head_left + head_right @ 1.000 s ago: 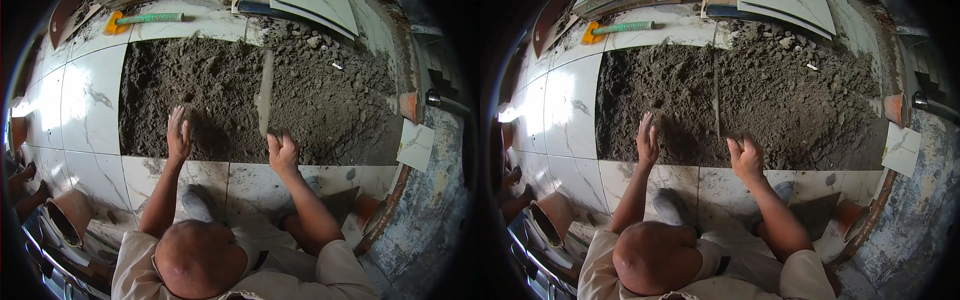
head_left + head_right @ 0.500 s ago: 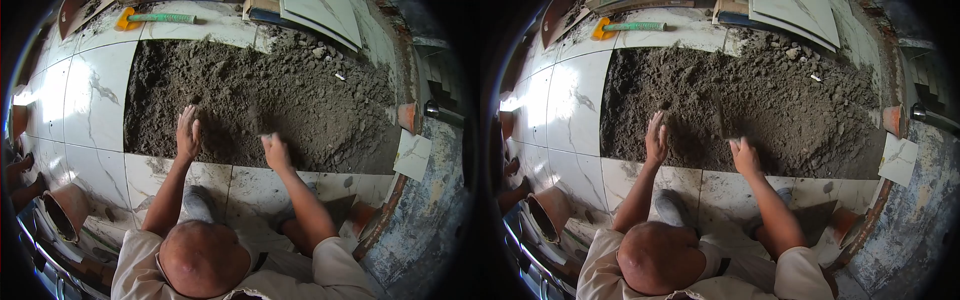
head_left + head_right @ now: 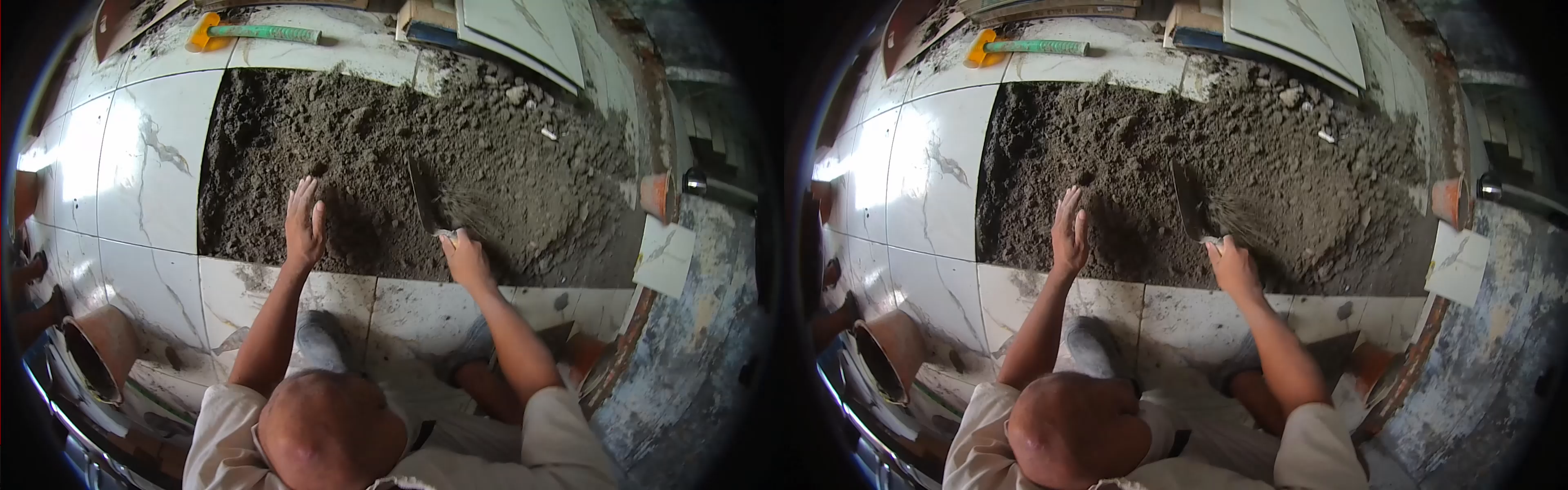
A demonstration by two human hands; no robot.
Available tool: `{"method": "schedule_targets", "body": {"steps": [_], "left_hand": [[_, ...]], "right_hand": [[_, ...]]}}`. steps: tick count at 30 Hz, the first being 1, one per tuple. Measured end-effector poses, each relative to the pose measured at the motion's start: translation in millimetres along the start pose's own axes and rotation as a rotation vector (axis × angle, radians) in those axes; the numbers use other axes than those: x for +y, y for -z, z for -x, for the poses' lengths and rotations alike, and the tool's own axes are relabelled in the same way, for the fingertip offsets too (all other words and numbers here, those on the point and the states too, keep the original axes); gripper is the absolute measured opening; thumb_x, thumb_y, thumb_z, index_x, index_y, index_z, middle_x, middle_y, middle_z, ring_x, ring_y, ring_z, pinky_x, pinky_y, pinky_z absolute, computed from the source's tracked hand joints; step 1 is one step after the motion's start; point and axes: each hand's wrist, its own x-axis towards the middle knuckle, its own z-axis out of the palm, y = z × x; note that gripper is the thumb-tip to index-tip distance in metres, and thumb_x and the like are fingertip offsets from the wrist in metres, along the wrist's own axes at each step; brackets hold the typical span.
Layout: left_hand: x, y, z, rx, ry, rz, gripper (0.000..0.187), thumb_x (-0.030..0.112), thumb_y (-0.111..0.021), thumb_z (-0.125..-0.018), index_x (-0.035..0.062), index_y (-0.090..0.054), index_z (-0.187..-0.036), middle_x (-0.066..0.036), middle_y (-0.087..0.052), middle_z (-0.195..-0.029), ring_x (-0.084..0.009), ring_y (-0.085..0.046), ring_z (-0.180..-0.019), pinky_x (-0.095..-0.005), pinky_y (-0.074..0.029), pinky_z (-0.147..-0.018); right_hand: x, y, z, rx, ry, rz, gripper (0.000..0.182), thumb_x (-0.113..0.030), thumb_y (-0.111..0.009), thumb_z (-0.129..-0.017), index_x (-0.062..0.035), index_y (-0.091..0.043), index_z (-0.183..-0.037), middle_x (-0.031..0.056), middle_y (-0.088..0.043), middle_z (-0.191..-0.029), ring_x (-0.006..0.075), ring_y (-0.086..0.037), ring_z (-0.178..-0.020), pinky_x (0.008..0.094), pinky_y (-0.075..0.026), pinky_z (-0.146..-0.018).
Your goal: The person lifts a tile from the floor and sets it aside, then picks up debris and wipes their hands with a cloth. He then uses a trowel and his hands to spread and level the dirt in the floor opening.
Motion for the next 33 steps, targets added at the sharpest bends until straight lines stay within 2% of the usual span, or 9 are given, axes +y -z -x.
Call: {"method": "schedule_targets", "body": {"steps": [6, 9, 11, 13, 19, 23, 27, 29, 33], "left_hand": [[7.5, -8.0, 10.9, -0.136, -0.068, -0.061, 0.046, 0.016, -0.058, -0.092, 0.0052, -0.05, -0.136, -0.018, -0.045, -0.144, -0.0354, -0.036, -0.139, -0.0498, -0.022, -0.117], [12.3, -17.7, 13.0, -0.234, -0.225, -0.168, 0.048, 0.021, -0.061, -0.091, 0.0102, -0.051, -0.137, -0.015, -0.042, -0.148, -0.035, -0.032, -0.141, -0.0521, -0.02, -0.117], [17.9, -23.8, 13.8, -0.296, -0.352, -0.248, 0.049, 0.026, -0.062, -0.091, 0.0145, -0.051, -0.137, -0.014, -0.038, -0.151, -0.0342, -0.029, -0.143, -0.0532, -0.019, -0.117], [31.5, -24.1, 13.2, -0.631, -0.525, -0.286, 0.055, 0.042, -0.064, -0.087, 0.026, -0.052, -0.139, -0.009, -0.025, -0.158, -0.0321, -0.02, -0.147, -0.0537, -0.014, -0.119], [16.8, -25.1, -4.9, -0.609, -0.586, -0.584, 0.042, 0.052, -0.051, -0.092, 0.0406, -0.056, -0.132, -0.008, -0.02, -0.159, -0.0316, -0.013, -0.148, -0.0572, -0.006, -0.119], [3.1, 6.5, -15.2, -0.63, -0.382, -0.589, 0.041, 0.046, -0.047, -0.098, 0.0306, -0.054, -0.135, -0.012, -0.023, -0.158, -0.0308, -0.017, -0.148, -0.0553, -0.01, -0.119], [-16.9, 16.6, -4.7, -0.201, -0.061, -0.24, 0.041, 0.025, -0.045, -0.101, 0.0099, -0.049, -0.138, -0.019, -0.033, -0.153, -0.0347, -0.028, -0.143, -0.0499, -0.021, -0.117], [-27.6, 12.1, 0.6, -0.007, 0.228, 0.123, 0.046, 0.025, -0.042, -0.102, 0.004, -0.042, -0.142, -0.02, -0.033, -0.152, -0.0345, -0.027, -0.144, -0.0457, -0.02, -0.118], [-23.4, -17.1, 5.5, 0.056, 0.128, 0.141, 0.056, 0.038, -0.028, -0.105, 0.0003, -0.034, -0.146, -0.021, -0.035, -0.151, -0.0355, -0.025, -0.144, -0.046, -0.01, -0.119]], "right_hand": [[-39.7, 44.4, 23.2, 0.169, 0.173, -0.773, 0.032, -0.033, -0.058, -0.096, -0.0011, -0.054, -0.097, 0.0163, -0.062, -0.074, 0.0386, -0.064, -0.07, 0.0437, -0.049, -0.058], [-1.8, -1.6, 15.5, 0.221, 0.249, -0.497, 0.036, -0.036, -0.056, -0.096, -0.0001, -0.055, -0.099, 0.0202, -0.064, -0.078, 0.0423, -0.064, -0.075, 0.0467, -0.05, -0.062], [5.2, 1.3, 9.6, 0.015, 0.014, -0.163, 0.042, -0.04, -0.054, -0.096, 0.0019, -0.056, -0.102, 0.0253, -0.065, -0.085, 0.046, -0.063, -0.082, 0.0505, -0.049, -0.067], [-11.3, 14.9, 14.4, -0.058, -0.111, -0.189, 0.054, -0.048, -0.051, -0.096, 0.0051, -0.053, -0.106, 0.031, -0.063, -0.1, 0.0508, -0.058, -0.099, 0.052, -0.048, -0.078], [-32.8, 29.7, 49.2, -0.102, -0.064, -0.589, 0.038, -0.036, -0.06, -0.094, -0.0018, -0.05, -0.106, 0.0126, -0.06, -0.073, 0.024, -0.066, -0.07, 0.0409, -0.051, -0.06], [-31.3, 13.9, 72.9, -0.407, -0.237, -1.326, 0.046, -0.019, -0.072, -0.086, -0.0019, -0.044, -0.118, 0.0087, -0.06, -0.079, 0.0147, -0.062, -0.062, 0.03, -0.051, -0.054], [-47.7, -18.5, 62.4, 0.197, -0.203, -0.892, 0.048, -0.018, -0.067, -0.089, 0.0014, -0.041, -0.125, 0.009, -0.06, -0.082, 0.0163, -0.061, -0.06, 0.0321, -0.05, -0.053], [-74.0, -36.3, 52.5, 0.341, -0.313, -1.241, 0.054, -0.018, -0.066, -0.089, 0.001, -0.036, -0.13, 0.0132, -0.06, -0.09, 0.0184, -0.063, -0.068, 0.0347, -0.052, -0.06], [-113.7, -93.8, 65.5, 0.025, -0.056, -0.436, 0.056, -0.016, -0.061, -0.087, -0.0008, -0.033, -0.133, 0.0243, -0.061, -0.098, 0.0335, -0.065, -0.088, 0.0446, -0.051, -0.075]]}}
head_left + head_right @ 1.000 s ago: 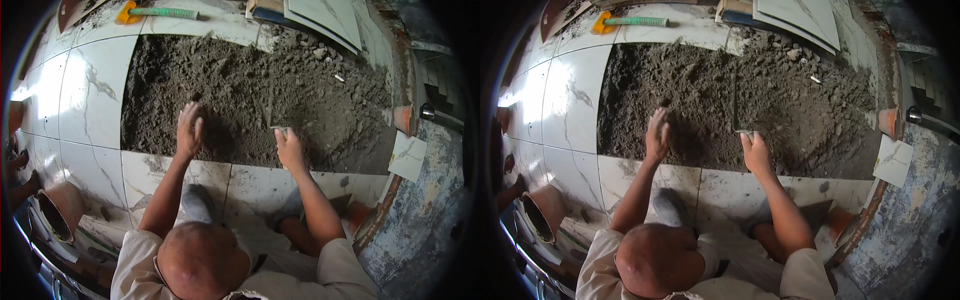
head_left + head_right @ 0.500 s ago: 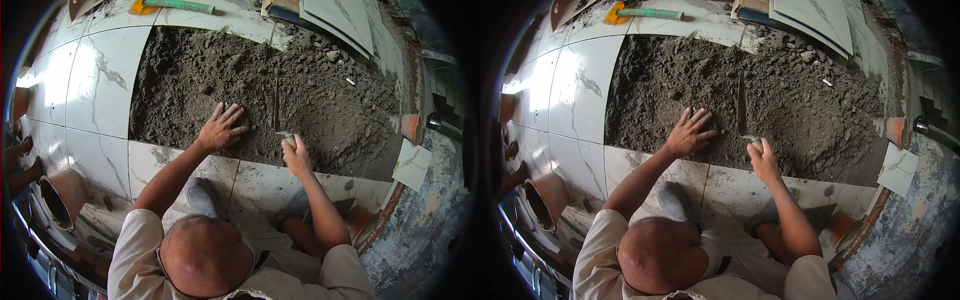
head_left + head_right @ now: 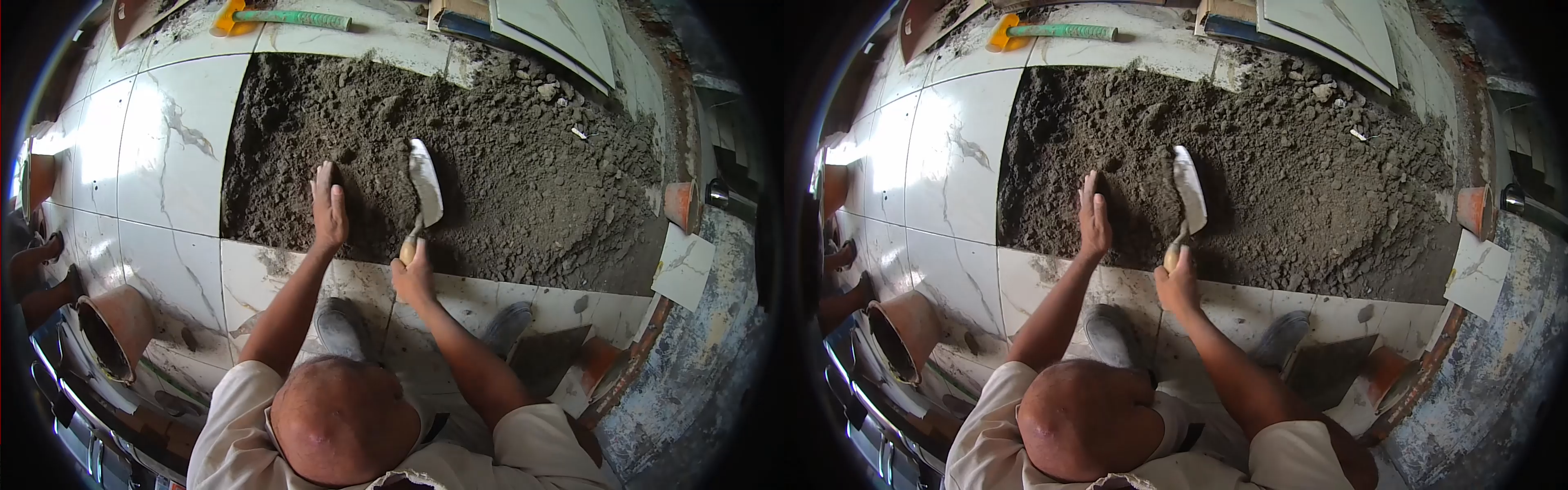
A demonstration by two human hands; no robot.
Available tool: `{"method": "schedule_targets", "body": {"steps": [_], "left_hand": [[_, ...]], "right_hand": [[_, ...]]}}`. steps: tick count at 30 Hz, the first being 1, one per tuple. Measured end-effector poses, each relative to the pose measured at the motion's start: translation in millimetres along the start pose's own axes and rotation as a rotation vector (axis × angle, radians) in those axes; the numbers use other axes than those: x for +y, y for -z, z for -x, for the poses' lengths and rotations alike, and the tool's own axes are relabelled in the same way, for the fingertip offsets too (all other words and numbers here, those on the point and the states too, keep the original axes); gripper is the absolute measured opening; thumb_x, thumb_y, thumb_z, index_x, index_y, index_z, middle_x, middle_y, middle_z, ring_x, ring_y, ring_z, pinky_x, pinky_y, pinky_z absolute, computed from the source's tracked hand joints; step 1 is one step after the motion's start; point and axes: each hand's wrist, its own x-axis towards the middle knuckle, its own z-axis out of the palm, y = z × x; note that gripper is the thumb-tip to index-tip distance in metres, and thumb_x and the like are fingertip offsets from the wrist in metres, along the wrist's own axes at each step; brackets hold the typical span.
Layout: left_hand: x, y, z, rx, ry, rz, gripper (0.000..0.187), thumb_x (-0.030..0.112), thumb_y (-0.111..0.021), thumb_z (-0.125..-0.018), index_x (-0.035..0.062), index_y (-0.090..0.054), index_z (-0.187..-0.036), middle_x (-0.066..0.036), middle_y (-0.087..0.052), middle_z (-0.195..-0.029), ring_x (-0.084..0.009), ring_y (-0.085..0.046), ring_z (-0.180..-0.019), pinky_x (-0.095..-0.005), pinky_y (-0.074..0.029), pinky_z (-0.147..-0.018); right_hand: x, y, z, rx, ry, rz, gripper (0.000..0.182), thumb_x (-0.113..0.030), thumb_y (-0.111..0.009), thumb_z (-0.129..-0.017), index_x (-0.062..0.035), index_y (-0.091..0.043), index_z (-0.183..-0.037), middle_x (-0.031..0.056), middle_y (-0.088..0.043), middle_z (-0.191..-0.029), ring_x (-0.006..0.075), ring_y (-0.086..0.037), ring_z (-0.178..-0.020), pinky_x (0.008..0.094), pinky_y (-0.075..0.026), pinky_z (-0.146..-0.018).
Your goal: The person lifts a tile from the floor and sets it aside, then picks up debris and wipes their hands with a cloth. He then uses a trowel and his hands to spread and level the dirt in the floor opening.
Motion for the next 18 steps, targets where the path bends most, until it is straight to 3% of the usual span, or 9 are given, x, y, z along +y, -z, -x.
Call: {"method": "schedule_targets", "body": {"steps": [4, 6, 7, 10, 11, 12, 14, 16, 18], "left_hand": [[4.7, -13.4, 3.4, 0.014, -0.045, -0.017, 0.06, 0.04, -0.024, -0.104, -0.0016, -0.029, -0.148, -0.02, -0.032, -0.153, -0.0355, -0.021, -0.146, -0.0469, -0.008, -0.119], [5.9, -13.0, 3.5, 0.018, -0.042, -0.006, 0.061, 0.04, -0.023, -0.104, -0.0017, -0.029, -0.148, -0.019, -0.031, -0.153, -0.0354, -0.021, -0.146, -0.0468, -0.008, -0.119], [6.7, -12.2, 4.2, 0.02, -0.046, 0.007, 0.061, 0.04, -0.023, -0.104, -0.0018, -0.028, -0.148, -0.019, -0.031, -0.154, -0.0352, -0.02, -0.146, -0.0467, -0.008, -0.119], [7.0, -14.4, 3.6, 0.017, -0.057, -0.017, 0.061, 0.041, -0.022, -0.104, -0.0016, -0.028, -0.148, -0.019, -0.031, -0.154, -0.0349, -0.021, -0.146, -0.0462, -0.009, -0.119], [4.8, -17.0, -4.3, 0.026, -0.071, -0.014, 0.061, 0.041, -0.022, -0.104, -0.0016, -0.028, -0.148, -0.019, -0.031, -0.154, -0.0349, -0.021, -0.146, -0.0462, -0.009, -0.119], [6.2, -16.2, -1.4, 0.031, -0.063, -0.01, 0.062, 0.041, -0.022, -0.104, -0.0018, -0.028, -0.148, -0.019, -0.031, -0.154, -0.0352, -0.022, -0.145, -0.0461, -0.01, -0.119], [5.8, -14.4, 0.9, 0.041, -0.053, -0.012, 0.062, 0.041, -0.022, -0.104, -0.0021, -0.028, -0.148, -0.02, -0.031, -0.153, -0.0356, -0.023, -0.145, -0.0461, -0.01, -0.119], [4.3, -9.8, 4.3, 0.03, -0.021, 0.068, 0.064, 0.043, -0.022, -0.104, -0.0027, -0.028, -0.148, -0.021, -0.033, -0.152, -0.0363, -0.024, -0.144, -0.0463, -0.011, -0.119], [4.8, -9.2, 5.4, 0.048, -0.019, 0.096, 0.066, 0.044, -0.023, -0.103, -0.0036, -0.029, -0.148, -0.023, -0.034, -0.151, -0.0362, -0.026, -0.144, -0.0455, -0.011, -0.119]], "right_hand": [[-37.5, 41.2, -4.7, -0.062, -0.153, -0.346, 0.039, -0.014, -0.061, -0.087, -0.0007, -0.041, -0.118, 0.0254, -0.062, -0.093, 0.0385, -0.065, -0.087, 0.0483, -0.05, -0.074], [-34.0, 38.2, -16.8, 0.235, -0.152, -0.456, 0.042, -0.014, -0.062, -0.087, -0.0006, -0.039, -0.12, 0.025, -0.061, -0.093, 0.0382, -0.065, -0.083, 0.0487, -0.049, -0.072], [-12.1, 12.0, -25.8, 0.357, -0.034, -0.413, 0.039, -0.009, -0.058, -0.092, -0.0046, -0.036, -0.125, 0.0115, -0.057, -0.081, 0.0196, -0.06, -0.055, 0.0339, -0.05, -0.046], [-11.7, -7.2, -3.0, 0.079, 0.095, 0.08, 0.046, -0.015, -0.06, -0.087, -0.0044, -0.037, -0.126, 0.0222, -0.061, -0.098, 0.0377, -0.065, -0.076, 0.0452, -0.054, -0.067], [-8.5, 1.5, -8.6, 0.07, 0.137, -0.006, 0.051, -0.019, -0.061, -0.085, -0.0043, -0.038, -0.128, 0.0268, -0.06, -0.102, 0.0447, -0.062, -0.087, 0.0489, -0.051, -0.076], [-18.1, 19.4, -7.6, 0.064, 0.134, -0.003, 0.051, -0.019, -0.061, -0.085, -0.0043, -0.038, -0.128, 0.0268, -0.06, -0.102, 0.0447, -0.062, -0.087, 0.0489, -0.051, -0.076], [-51.0, 52.0, -16.3, -0.089, -0.109, -0.192, 0.047, -0.016, -0.059, -0.086, -0.0022, -0.037, -0.126, 0.0302, -0.06, -0.104, 0.0485, -0.061, -0.095, 0.0508, -0.049, -0.077], [-52.2, 40.7, -26.7, 0.207, -0.096, -0.314, 0.043, -0.016, -0.059, -0.086, -0.0012, -0.039, -0.121, 0.0293, -0.06, -0.101, 0.0467, -0.061, -0.091, 0.0518, -0.048, -0.078], [-34.2, -2.3, -21.3, -0.032, -0.003, -0.14, 0.048, -0.017, -0.06, -0.085, -0.0009, -0.038, -0.125, 0.031, -0.06, -0.104, 0.0474, -0.06, -0.096, 0.0534, -0.046, -0.083]]}}
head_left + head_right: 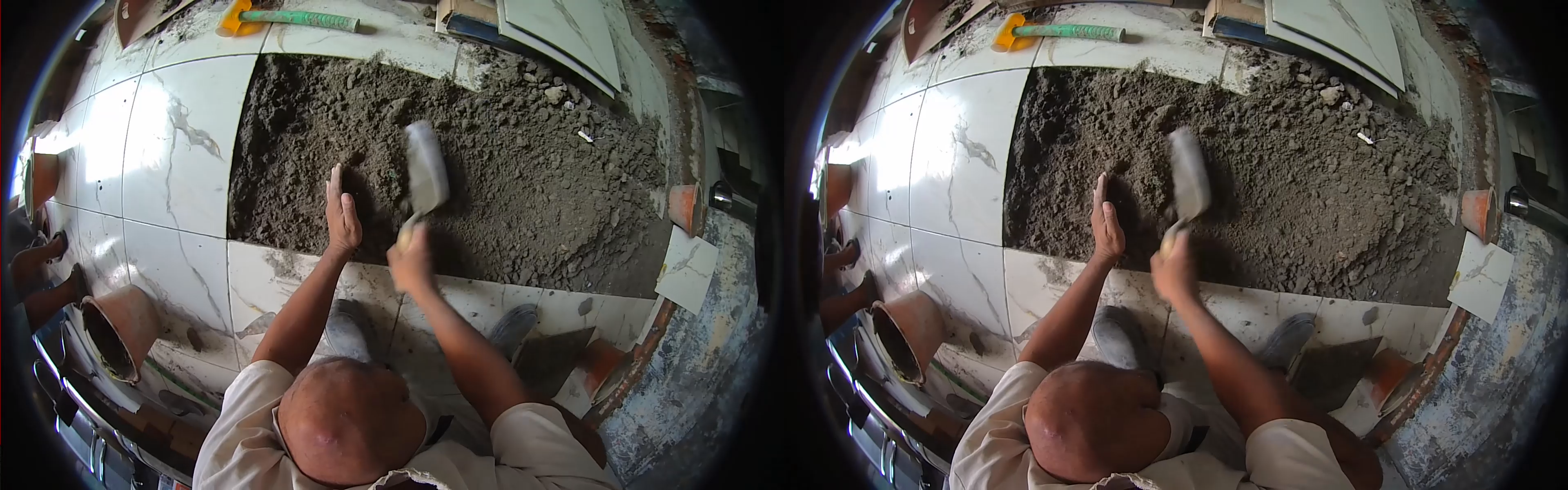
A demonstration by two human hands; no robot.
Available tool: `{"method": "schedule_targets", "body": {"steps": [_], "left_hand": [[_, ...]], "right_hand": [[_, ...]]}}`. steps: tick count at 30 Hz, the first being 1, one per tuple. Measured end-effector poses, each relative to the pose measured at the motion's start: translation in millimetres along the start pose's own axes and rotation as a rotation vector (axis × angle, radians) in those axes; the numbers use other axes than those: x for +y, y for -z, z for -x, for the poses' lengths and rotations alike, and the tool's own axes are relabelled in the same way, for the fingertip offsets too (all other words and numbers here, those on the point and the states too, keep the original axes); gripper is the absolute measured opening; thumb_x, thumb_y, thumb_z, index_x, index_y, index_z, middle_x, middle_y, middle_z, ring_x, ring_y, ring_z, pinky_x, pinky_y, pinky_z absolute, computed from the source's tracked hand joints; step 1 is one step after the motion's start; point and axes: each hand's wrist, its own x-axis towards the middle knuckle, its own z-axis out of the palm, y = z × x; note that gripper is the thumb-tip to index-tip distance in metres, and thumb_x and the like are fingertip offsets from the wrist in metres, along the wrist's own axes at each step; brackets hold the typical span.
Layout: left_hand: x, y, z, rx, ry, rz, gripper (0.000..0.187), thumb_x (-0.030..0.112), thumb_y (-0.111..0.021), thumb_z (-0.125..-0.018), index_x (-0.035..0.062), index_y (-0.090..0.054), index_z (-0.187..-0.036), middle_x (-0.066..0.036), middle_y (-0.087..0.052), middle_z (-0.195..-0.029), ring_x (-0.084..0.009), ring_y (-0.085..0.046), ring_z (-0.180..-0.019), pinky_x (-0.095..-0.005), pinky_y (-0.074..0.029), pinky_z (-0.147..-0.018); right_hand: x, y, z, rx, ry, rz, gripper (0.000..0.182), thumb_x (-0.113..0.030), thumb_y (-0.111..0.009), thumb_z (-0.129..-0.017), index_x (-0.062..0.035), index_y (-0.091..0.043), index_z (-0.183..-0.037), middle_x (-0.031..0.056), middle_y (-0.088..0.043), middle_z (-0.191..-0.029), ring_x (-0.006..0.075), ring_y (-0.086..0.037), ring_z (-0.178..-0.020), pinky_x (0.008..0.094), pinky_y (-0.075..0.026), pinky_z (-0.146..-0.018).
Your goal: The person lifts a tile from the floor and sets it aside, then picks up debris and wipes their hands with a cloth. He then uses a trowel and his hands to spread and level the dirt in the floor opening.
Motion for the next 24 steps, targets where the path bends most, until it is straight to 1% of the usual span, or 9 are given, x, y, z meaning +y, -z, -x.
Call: {"method": "schedule_targets", "body": {"steps": [5, 10, 12, 14, 16, 18, 20, 22, 24], "left_hand": [[-0.8, -0.4, 6.0, 0.012, 0.008, 0.033, 0.065, 0.043, -0.023, -0.103, -0.0051, -0.028, -0.147, -0.024, -0.035, -0.15, -0.0377, -0.027, -0.143, -0.0431, -0.013, -0.119], [-4.5, 6.4, 1.7, -0.01, 0.003, -0.009, 0.067, 0.045, -0.024, -0.103, -0.0049, -0.027, -0.148, -0.024, -0.032, -0.152, -0.0393, -0.025, -0.143, -0.0427, -0.015, -0.118], [-1.7, 5.1, -0.3, -0.034, -0.031, -0.017, 0.066, 0.044, -0.024, -0.103, -0.0045, -0.025, -0.148, -0.024, -0.029, -0.153, -0.0393, -0.023, -0.144, -0.0438, -0.014, -0.118], [-1.9, 2.1, -1.7, -0.03, -0.062, -0.074, 0.065, 0.042, -0.026, -0.103, -0.004, -0.024, -0.149, -0.024, -0.028, -0.154, -0.0392, -0.021, -0.145, -0.0453, -0.013, -0.118], [-9.0, -0.8, -1.1, -0.05, -0.073, -0.09, 0.065, 0.042, -0.026, -0.103, -0.0034, -0.023, -0.15, -0.023, -0.025, -0.155, -0.0395, -0.018, -0.146, -0.0469, -0.011, -0.118], [-2.0, 3.8, -3.0, -0.068, -0.111, -0.124, 0.065, 0.042, -0.027, -0.103, -0.0033, -0.022, -0.15, -0.023, -0.022, -0.156, -0.0401, -0.016, -0.146, -0.0478, -0.011, -0.118], [-1.4, 3.2, -9.3, -0.08, -0.12, -0.127, 0.065, 0.042, -0.027, -0.103, -0.0028, -0.021, -0.15, -0.023, -0.02, -0.157, -0.0401, -0.015, -0.146, -0.0485, -0.01, -0.118], [-3.3, -0.1, -22.3, -0.025, -0.142, -0.123, 0.064, 0.041, -0.028, -0.103, -0.0028, -0.022, -0.15, -0.024, -0.02, -0.156, -0.0402, -0.016, -0.146, -0.0477, -0.011, -0.118], [-0.1, 0.5, -32.6, -0.023, -0.089, -0.139, 0.063, 0.039, -0.029, -0.103, -0.0023, -0.024, -0.15, -0.026, -0.019, -0.156, -0.0402, -0.018, -0.146, -0.0455, -0.015, -0.118]], "right_hand": [[-23.8, 23.4, 15.5, -0.192, -0.044, 0.044, 0.052, -0.018, -0.06, -0.082, -0.0026, -0.038, -0.127, 0.0318, -0.059, -0.11, 0.0469, -0.059, -0.102, 0.0528, -0.046, -0.086], [-14.3, 9.8, -3.8, 0.151, -0.08, -0.072, 0.048, -0.015, -0.06, -0.084, -0.004, -0.039, -0.126, 0.0309, -0.06, -0.103, 0.0492, -0.06, -0.096, 0.0519, -0.047, -0.081], [-1.1, -2.0, 8.6, -0.098, 0.026, 0.166, 0.049, -0.015, -0.061, -0.084, -0.0037, -0.038, -0.126, 0.0302, -0.06, -0.1, 0.05, -0.059, -0.093, 0.0524, -0.048, -0.08], [-18.8, 25.0, 10.6, -0.085, 0.143, 0.171, 0.05, -0.015, -0.061, -0.085, -0.0034, -0.037, -0.127, 0.0297, -0.061, -0.096, 0.0494, -0.06, -0.088, 0.0524, -0.049, -0.078], [-41.9, 57.9, -12.6, 0.157, -0.023, -0.01, 0.049, -0.013, -0.061, -0.084, -0.0037, -0.037, -0.126, 0.0242, -0.062, -0.091, 0.0415, -0.064, -0.08, 0.048, -0.052, -0.067], [-18.2, 57.9, -50.4, 0.22, -0.145, -0.302, 0.044, -0.008, -0.059, -0.085, -0.0033, -0.038, -0.123, 0.0132, -0.058, -0.085, 0.0246, -0.062, -0.069, 0.0355, -0.048, -0.046], [6.0, 20.8, -43.7, 0.017, -0.046, -0.025, 0.05, -0.012, -0.059, -0.085, -0.0031, -0.037, -0.128, 0.0205, -0.061, -0.099, 0.0348, -0.065, -0.079, 0.0433, -0.053, -0.06], [-10.4, 20.1, -13.9, 0.027, 0.059, 0.225, 0.063, -0.017, -0.06, -0.084, -0.0002, -0.031, -0.137, 0.0302, -0.061, -0.112, 0.0489, -0.059, -0.103, 0.053, -0.048, -0.088], [-38.1, 52.9, -7.1, -0.108, -0.06, 0.164, 0.062, -0.016, -0.058, -0.085, 0.0001, -0.031, -0.138, 0.0303, -0.062, -0.109, 0.0478, -0.062, -0.098, 0.0526, -0.049, -0.083]]}}
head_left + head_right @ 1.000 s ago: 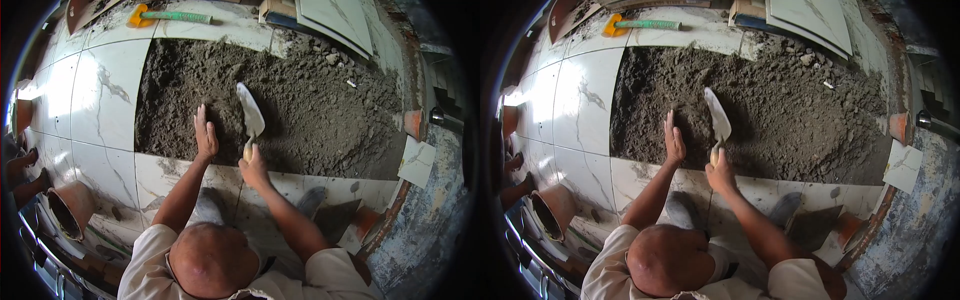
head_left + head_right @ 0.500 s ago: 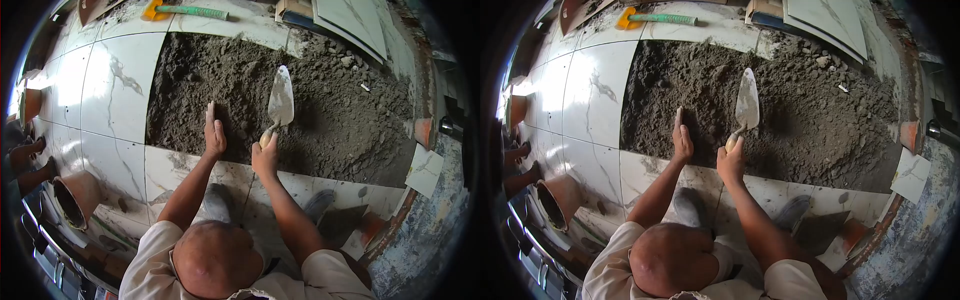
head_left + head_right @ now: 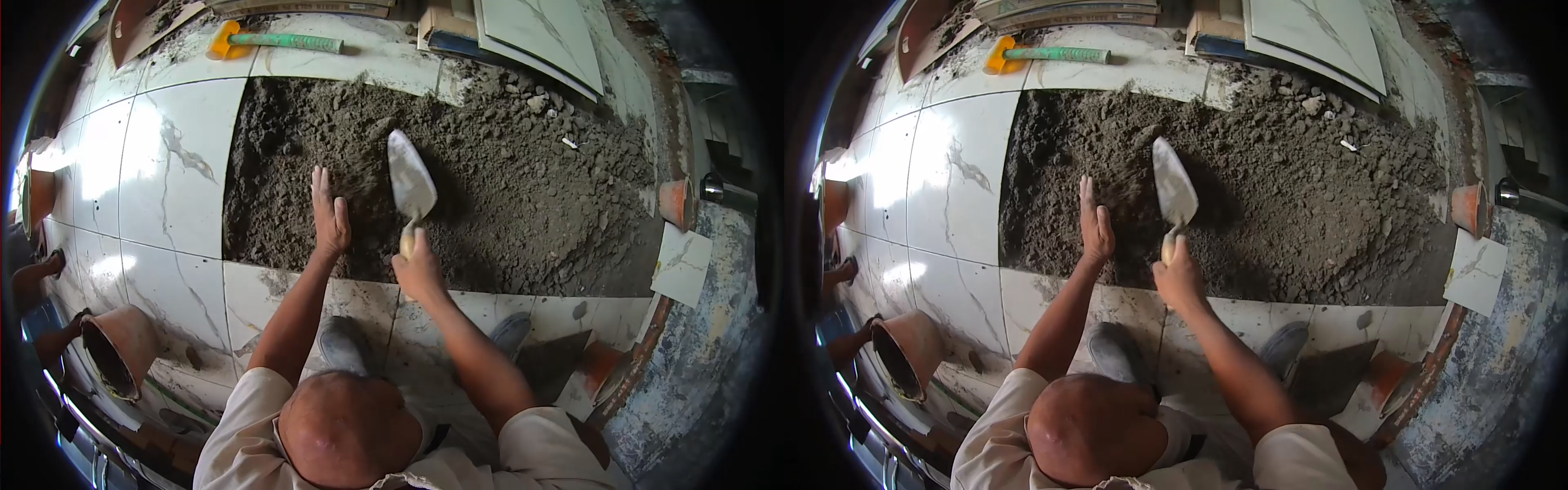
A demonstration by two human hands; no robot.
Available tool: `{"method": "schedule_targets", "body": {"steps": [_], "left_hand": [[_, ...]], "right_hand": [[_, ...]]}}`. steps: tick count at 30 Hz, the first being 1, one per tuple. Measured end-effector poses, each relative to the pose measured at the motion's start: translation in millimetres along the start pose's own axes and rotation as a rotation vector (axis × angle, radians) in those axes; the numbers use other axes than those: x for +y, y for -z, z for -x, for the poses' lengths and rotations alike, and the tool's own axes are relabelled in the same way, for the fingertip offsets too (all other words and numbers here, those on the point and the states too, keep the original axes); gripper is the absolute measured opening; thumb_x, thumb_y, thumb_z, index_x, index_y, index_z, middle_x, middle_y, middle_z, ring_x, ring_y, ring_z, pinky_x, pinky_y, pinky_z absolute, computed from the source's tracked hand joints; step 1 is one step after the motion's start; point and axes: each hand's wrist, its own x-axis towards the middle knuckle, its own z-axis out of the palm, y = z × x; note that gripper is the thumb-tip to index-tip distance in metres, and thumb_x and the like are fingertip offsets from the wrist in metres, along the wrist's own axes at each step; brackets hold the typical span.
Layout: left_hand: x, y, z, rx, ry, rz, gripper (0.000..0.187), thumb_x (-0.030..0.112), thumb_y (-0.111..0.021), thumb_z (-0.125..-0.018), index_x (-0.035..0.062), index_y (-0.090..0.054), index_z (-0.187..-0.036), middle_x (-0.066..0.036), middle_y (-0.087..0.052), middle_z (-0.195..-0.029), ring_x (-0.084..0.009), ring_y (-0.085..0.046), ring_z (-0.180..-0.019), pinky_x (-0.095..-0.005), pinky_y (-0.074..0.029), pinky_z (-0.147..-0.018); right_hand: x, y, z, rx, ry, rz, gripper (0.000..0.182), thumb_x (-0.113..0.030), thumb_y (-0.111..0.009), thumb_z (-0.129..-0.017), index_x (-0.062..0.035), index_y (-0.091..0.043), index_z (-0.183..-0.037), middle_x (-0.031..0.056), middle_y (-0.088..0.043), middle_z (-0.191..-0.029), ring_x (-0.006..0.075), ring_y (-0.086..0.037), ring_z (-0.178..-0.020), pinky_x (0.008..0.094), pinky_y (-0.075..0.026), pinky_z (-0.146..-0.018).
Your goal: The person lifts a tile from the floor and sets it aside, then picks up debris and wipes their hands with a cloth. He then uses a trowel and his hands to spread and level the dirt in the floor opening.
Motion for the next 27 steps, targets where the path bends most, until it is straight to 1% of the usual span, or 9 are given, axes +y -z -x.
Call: {"method": "schedule_targets", "body": {"steps": [4, 8, 14, 16, 17, 18, 20, 24, 27], "left_hand": [[-10.0, 4.0, -12.0, -0.012, -0.028, -0.024, 0.063, 0.04, -0.028, -0.103, -0.0007, -0.023, -0.15, -0.024, -0.019, -0.157, -0.0393, -0.018, -0.146, -0.045, -0.016, -0.118], [-14.3, -2.2, -20.2, 0.012, -0.019, -0.032, 0.064, 0.043, -0.028, -0.104, -0.0002, -0.022, -0.151, -0.024, -0.021, -0.156, -0.0388, -0.019, -0.145, -0.0447, -0.017, -0.118], [-17.8, -0.6, -12.9, 0.018, 0.002, -0.042, 0.067, 0.047, -0.027, -0.103, 0.0004, -0.023, -0.151, -0.022, -0.023, -0.156, -0.036, -0.021, -0.146, -0.0424, -0.019, -0.118], [-15.8, -1.8, -17.0, 0.022, 0.004, -0.028, 0.067, 0.047, -0.028, -0.103, 0.0004, -0.023, -0.151, -0.022, -0.023, -0.156, -0.0363, -0.021, -0.145, -0.0427, -0.019, -0.118], [-12.8, -3.1, -17.6, 0.029, -0.006, -0.023, 0.067, 0.047, -0.028, -0.103, 0.0004, -0.023, -0.151, -0.022, -0.023, -0.156, -0.0363, -0.021, -0.145, -0.0427, -0.019, -0.118], [-14.8, -3.9, -15.3, 0.035, -0.018, -0.028, 0.067, 0.046, -0.028, -0.103, 0.0003, -0.023, -0.151, -0.022, -0.023, -0.156, -0.0364, -0.022, -0.145, -0.0427, -0.019, -0.118], [-18.3, -2.6, -21.8, 0.046, -0.033, -0.038, 0.066, 0.046, -0.028, -0.103, 0.0002, -0.023, -0.151, -0.022, -0.023, -0.156, -0.0365, -0.022, -0.145, -0.0427, -0.019, -0.118], [-18.7, -5.5, -14.2, 0.033, -0.003, -0.032, 0.066, 0.046, -0.028, -0.103, 0.0, -0.023, -0.151, -0.022, -0.025, -0.156, -0.0365, -0.023, -0.145, -0.0426, -0.019, -0.118], [-16.2, -2.1, -18.1, 0.042, 0.001, -0.025, 0.067, 0.046, -0.028, -0.103, -0.0005, -0.024, -0.151, -0.022, -0.025, -0.155, -0.0361, -0.023, -0.145, -0.0428, -0.02, -0.118]], "right_hand": [[-5.8, 41.9, -34.2, 0.266, -0.164, -0.334, 0.046, -0.016, -0.057, -0.088, 0.0009, -0.038, -0.125, 0.0293, -0.064, -0.097, 0.0438, -0.065, -0.086, 0.0511, -0.052, -0.075], [3.0, 6.9, -13.5, 0.027, -0.186, -0.008, 0.062, -0.017, -0.059, -0.087, -0.0034, -0.029, -0.139, 0.0337, -0.059, -0.112, 0.0491, -0.058, -0.105, 0.0537, -0.048, -0.089], [4.5, 61.1, -42.5, 0.301, -0.099, -0.398, 0.051, -0.012, -0.057, -0.088, 0.0001, -0.033, -0.131, 0.0228, -0.062, -0.098, 0.0313, -0.067, -0.073, 0.0398, -0.055, -0.06], [-0.4, 37.3, -55.9, 0.362, -0.121, -0.369, 0.054, -0.015, -0.059, -0.088, -0.0003, -0.032, -0.133, 0.024, -0.062, -0.101, 0.0318, -0.067, -0.076, 0.0395, -0.055, -0.06], [-7.9, 25.1, -40.0, 0.149, -0.131, -0.195, 0.056, -0.017, -0.06, -0.086, -0.0028, -0.033, -0.134, 0.0256, -0.062, -0.106, 0.0378, -0.067, -0.084, 0.0439, -0.056, -0.066], [39.0, -33.5, -54.0, 0.357, 0.134, 0.081, 0.059, -0.017, -0.061, -0.085, -0.0058, -0.033, -0.135, 0.0276, -0.061, -0.11, 0.044, -0.065, -0.093, 0.0488, -0.055, -0.074], [19.9, 2.7, -47.0, 0.088, -0.032, -0.026, 0.058, -0.016, -0.061, -0.085, -0.0064, -0.033, -0.135, 0.0288, -0.061, -0.11, 0.048, -0.062, -0.097, 0.0521, -0.052, -0.079], [-14.0, 59.5, -52.7, 0.184, -0.054, -0.368, 0.061, -0.015, -0.058, -0.088, -0.0004, -0.028, -0.139, 0.0274, -0.061, -0.107, 0.0379, -0.067, -0.088, 0.0479, -0.054, -0.072], [18.9, 5.0, -66.8, 0.303, 0.008, -0.126, 0.057, -0.014, -0.06, -0.086, -0.0003, -0.032, -0.134, 0.0282, -0.061, -0.106, 0.0416, -0.066, -0.09, 0.0488, -0.055, -0.074]]}}
